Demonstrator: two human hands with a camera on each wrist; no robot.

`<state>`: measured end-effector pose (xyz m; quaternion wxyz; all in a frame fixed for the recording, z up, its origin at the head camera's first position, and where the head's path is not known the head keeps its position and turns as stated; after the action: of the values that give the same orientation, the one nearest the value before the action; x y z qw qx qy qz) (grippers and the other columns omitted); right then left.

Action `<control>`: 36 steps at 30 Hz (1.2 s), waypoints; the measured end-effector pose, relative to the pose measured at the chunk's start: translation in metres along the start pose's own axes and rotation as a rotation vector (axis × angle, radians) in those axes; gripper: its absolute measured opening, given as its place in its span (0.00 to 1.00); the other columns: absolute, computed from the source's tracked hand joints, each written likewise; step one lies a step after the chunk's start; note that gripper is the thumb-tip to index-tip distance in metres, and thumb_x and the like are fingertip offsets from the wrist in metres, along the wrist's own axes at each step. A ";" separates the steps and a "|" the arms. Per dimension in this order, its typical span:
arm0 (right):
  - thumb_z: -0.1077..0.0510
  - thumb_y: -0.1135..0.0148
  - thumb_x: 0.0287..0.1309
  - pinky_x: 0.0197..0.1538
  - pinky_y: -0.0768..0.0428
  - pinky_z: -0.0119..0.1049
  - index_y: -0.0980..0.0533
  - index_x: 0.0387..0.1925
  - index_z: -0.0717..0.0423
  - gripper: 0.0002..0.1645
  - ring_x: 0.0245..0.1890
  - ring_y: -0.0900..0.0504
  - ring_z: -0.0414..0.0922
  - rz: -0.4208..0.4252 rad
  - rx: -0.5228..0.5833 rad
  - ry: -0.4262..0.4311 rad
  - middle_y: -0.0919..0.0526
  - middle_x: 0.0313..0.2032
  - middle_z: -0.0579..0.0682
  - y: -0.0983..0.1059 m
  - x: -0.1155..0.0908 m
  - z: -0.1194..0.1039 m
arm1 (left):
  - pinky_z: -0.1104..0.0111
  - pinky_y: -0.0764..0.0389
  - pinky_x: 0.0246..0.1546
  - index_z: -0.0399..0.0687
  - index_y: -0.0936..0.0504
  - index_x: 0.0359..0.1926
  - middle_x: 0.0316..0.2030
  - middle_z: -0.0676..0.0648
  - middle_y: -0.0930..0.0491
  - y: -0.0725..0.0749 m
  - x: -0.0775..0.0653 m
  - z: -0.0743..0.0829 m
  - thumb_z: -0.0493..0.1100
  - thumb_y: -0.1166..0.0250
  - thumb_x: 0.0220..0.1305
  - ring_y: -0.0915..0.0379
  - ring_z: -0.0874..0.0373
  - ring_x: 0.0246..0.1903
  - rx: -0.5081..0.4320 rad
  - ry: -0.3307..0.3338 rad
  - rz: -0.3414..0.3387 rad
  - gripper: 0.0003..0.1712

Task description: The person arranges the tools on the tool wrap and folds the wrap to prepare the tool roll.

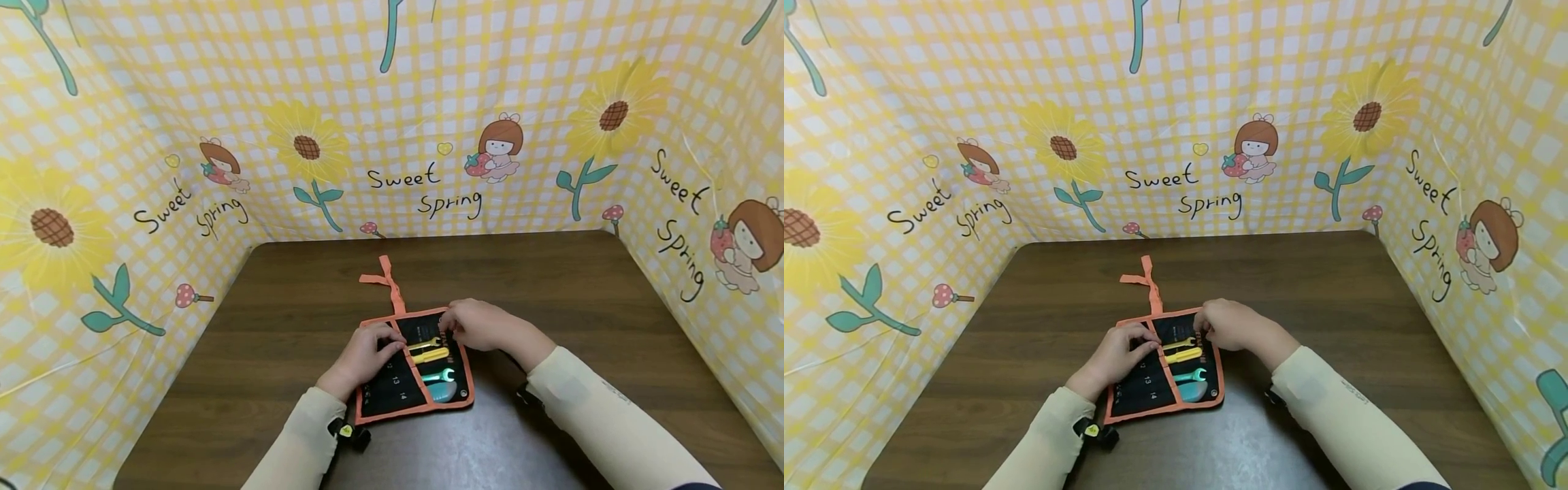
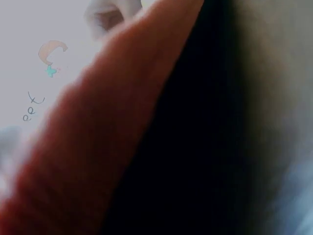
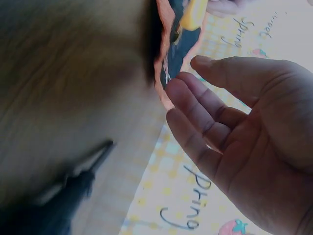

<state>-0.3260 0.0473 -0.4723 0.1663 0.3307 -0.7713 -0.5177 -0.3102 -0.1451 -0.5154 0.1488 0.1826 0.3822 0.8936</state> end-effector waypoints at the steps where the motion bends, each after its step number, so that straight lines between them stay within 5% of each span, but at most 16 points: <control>1: 0.66 0.34 0.67 0.47 0.19 0.43 0.13 0.51 0.51 0.15 0.39 0.21 0.42 0.015 -0.008 -0.011 0.19 0.40 0.46 0.003 -0.003 0.003 | 0.58 0.19 0.52 0.61 0.09 0.43 0.41 0.62 0.17 0.001 0.000 -0.001 0.45 0.30 0.72 0.20 0.62 0.46 0.001 0.005 0.003 0.04; 19: 0.58 0.24 0.61 0.42 0.20 0.43 0.14 0.51 0.55 0.17 0.36 0.20 0.42 0.190 -0.040 -0.078 0.20 0.37 0.44 0.023 -0.064 0.039 | 0.59 0.19 0.49 0.60 0.10 0.47 0.45 0.60 0.20 0.004 0.006 -0.002 0.39 0.31 0.72 0.22 0.60 0.45 0.060 0.005 -0.020 0.09; 36: 0.52 0.23 0.61 0.40 0.21 0.40 0.16 0.54 0.60 0.23 0.34 0.21 0.41 0.175 0.032 -0.081 0.20 0.37 0.44 0.023 -0.106 0.064 | 0.62 0.20 0.45 0.60 0.10 0.54 0.41 0.58 0.23 -0.003 0.005 -0.001 0.39 0.32 0.73 0.26 0.60 0.42 0.094 0.022 -0.061 0.14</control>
<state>-0.2946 0.1692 -0.4687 0.1744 0.2433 -0.8117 -0.5016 -0.3150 -0.1417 -0.5167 0.1630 0.1680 0.4307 0.8716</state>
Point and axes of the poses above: each hand's wrist, its own x-axis towards the middle knuckle, its own y-axis out of the back of the hand, z = x × y, the point moved 9 cm from there along x, towards the middle knuckle
